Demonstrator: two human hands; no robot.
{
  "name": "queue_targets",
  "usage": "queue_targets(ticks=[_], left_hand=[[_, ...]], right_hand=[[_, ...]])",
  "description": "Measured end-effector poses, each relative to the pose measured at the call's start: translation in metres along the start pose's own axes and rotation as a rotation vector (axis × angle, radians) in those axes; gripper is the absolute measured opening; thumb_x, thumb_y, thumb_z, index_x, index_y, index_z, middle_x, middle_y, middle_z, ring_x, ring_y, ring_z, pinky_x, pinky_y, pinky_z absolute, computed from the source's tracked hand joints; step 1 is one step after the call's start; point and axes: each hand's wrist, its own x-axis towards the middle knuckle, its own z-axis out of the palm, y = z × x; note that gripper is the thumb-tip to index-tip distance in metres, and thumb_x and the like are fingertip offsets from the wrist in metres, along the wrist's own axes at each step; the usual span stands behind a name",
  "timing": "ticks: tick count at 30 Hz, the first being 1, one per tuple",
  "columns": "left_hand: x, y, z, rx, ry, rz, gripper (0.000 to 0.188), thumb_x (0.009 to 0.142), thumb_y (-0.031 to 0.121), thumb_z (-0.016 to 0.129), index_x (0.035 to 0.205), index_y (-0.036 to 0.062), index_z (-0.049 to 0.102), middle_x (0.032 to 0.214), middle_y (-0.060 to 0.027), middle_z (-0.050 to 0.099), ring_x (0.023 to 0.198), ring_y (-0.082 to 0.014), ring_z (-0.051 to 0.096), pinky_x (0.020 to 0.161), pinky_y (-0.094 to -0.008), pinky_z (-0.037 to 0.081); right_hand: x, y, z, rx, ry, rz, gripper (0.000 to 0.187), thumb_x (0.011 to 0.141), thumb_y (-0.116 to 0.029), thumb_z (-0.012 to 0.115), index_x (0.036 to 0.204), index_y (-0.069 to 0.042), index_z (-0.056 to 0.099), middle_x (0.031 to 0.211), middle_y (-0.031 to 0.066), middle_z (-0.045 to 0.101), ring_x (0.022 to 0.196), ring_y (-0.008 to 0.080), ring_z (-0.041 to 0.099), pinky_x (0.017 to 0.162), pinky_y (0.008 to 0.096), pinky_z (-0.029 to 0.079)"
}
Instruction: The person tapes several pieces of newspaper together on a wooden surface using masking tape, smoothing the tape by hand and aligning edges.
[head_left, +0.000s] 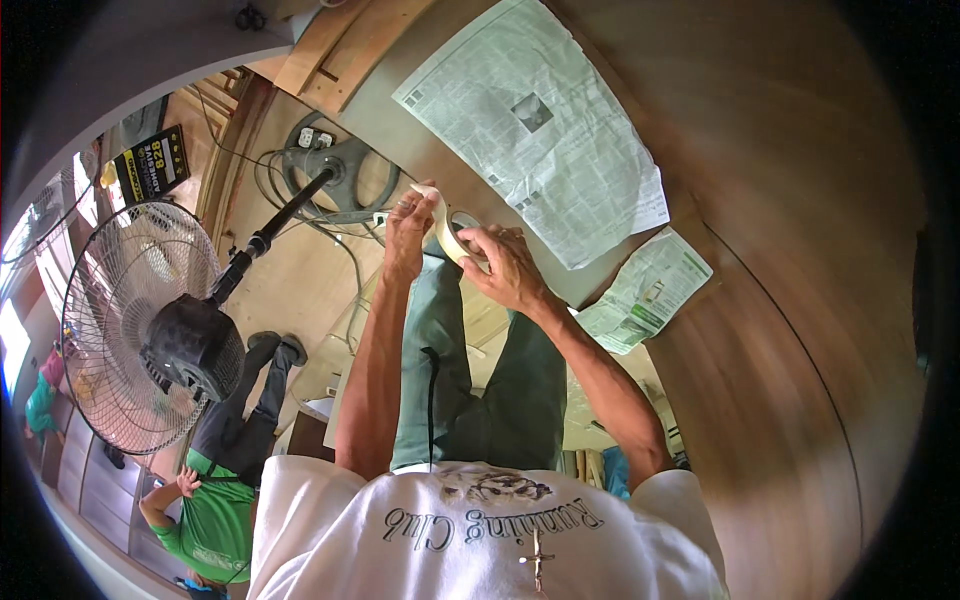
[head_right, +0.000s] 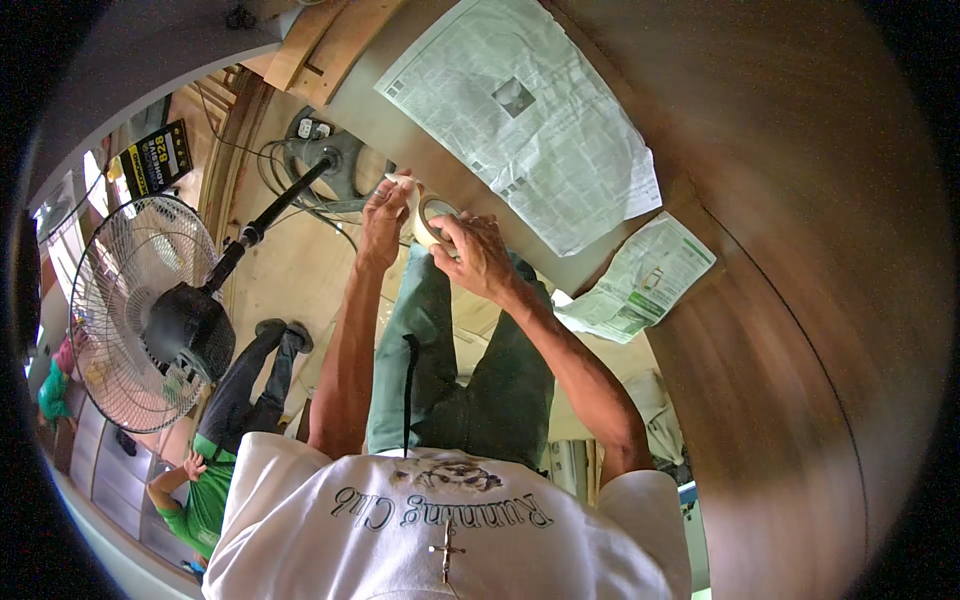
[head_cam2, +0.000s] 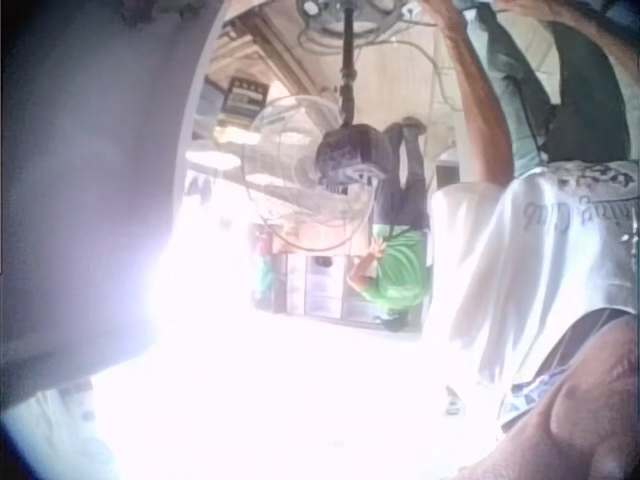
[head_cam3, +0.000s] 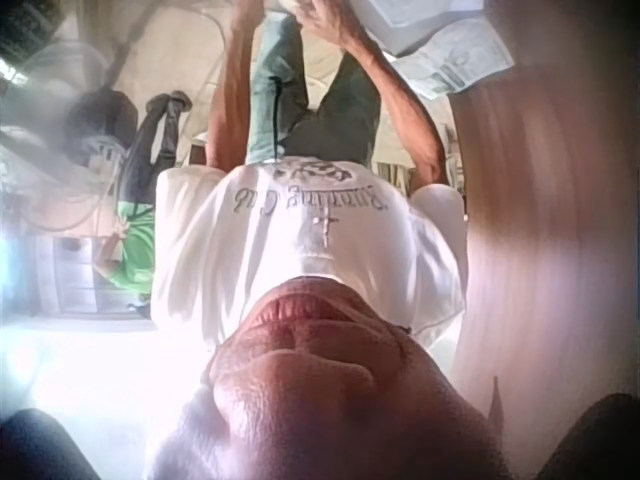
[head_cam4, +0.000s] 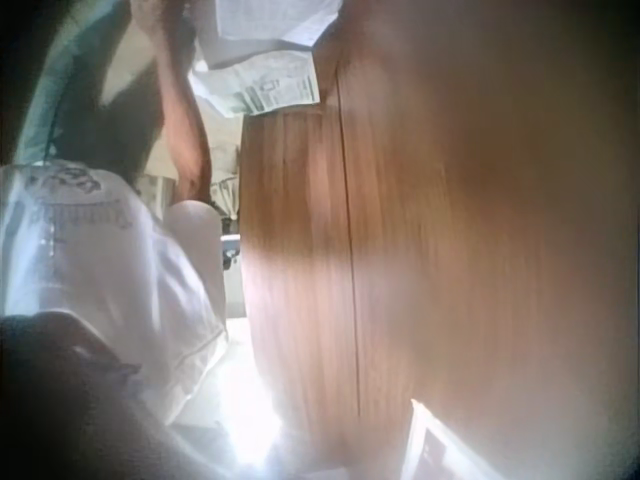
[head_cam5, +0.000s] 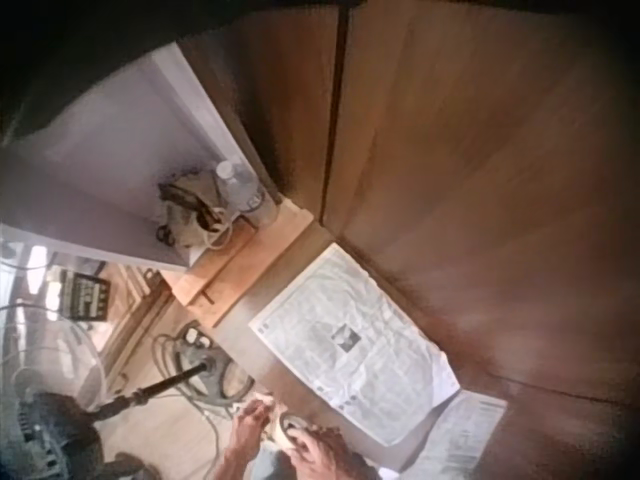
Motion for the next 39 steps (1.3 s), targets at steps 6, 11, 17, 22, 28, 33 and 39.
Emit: queue_targets(ticks=[6,11,17,22,28,33,39], left_hand=[[0.028,0.009,-0.014,0.142,-0.078,0.015,0.026,0.091,0.032,0.077,0.107,0.0117,0.069,0.094,0.0072,0.064,0.083,-0.0043,0.055,0.078,-0.0256,0.044],[0.057,0.019,-0.020,0.234,-0.102,0.110,0.027,0.092,0.031,0.076,0.105,0.0080,0.071,0.091,0.0045,0.066,0.086,-0.0074,0.058,0.084,-0.0267,0.047],[0.121,0.042,-0.030,0.236,-0.206,0.364,0.023,0.094,0.020,0.071,0.107,0.0009,0.071,0.096,0.0011,0.067,0.088,-0.0092,0.059,0.085,-0.0270,0.045],[0.172,0.063,-0.027,0.216,-0.134,0.431,0.019,0.092,0.016,0.074,0.104,0.0016,0.073,0.092,0.0027,0.067,0.084,-0.0075,0.056,0.080,-0.0242,0.043],[0.193,0.076,-0.031,0.448,0.003,0.508,0.015,0.093,0.014,0.072,0.102,0.0025,0.076,0.089,0.0002,0.071,0.081,-0.0088,0.061,0.076,-0.0247,0.049],[0.199,0.071,-0.024,0.405,0.068,0.646,0.017,0.089,0.005,0.075,0.106,-0.0003,0.074,0.092,-0.0022,0.072,0.083,-0.0088,0.062,0.081,-0.0239,0.051],[0.212,0.064,-0.038,0.379,0.018,0.780,0.026,0.087,-0.001,0.075,0.112,0.0019,0.068,0.085,-0.0001,0.068,0.081,-0.0078,0.062,0.078,-0.0233,0.051]], right_hand=[[0.001,0.009,-0.012,0.049,-0.051,0.012,0.033,0.089,-0.018,0.070,0.118,-0.006,0.062,0.087,0.0080,0.066,0.086,0.0261,0.064,0.083,0.0412,0.047],[0.021,0.022,-0.015,0.126,-0.010,0.035,0.031,0.090,-0.017,0.068,0.117,-0.001,0.062,0.086,0.0129,0.067,0.080,0.0273,0.066,0.074,0.0397,0.052],[0.085,0.021,-0.009,0.380,0.024,0.249,0.037,0.095,-0.029,0.063,0.117,0.001,0.062,0.087,0.0128,0.068,0.080,0.0218,0.065,0.074,0.0359,0.052],[0.142,0.027,0.012,0.287,0.131,0.318,0.043,0.090,-0.038,0.058,0.110,-0.001,0.063,0.090,0.0215,0.070,0.083,0.0364,0.069,0.076,0.0435,0.053],[0.174,0.028,0.023,0.293,0.126,0.387,0.038,0.088,-0.036,0.060,0.107,-0.004,0.065,0.088,0.0236,0.071,0.086,0.0416,0.069,0.079,0.0468,0.054],[0.179,0.037,0.030,0.263,0.160,0.400,0.039,0.087,-0.036,0.060,0.107,-0.003,0.065,0.086,0.0224,0.071,0.084,0.0402,0.070,0.078,0.0454,0.054],[0.180,0.033,0.033,0.315,0.140,0.398,0.039,0.087,-0.036,0.060,0.106,-0.002,0.064,0.082,0.0204,0.070,0.078,0.0368,0.069,0.075,0.0453,0.054]])
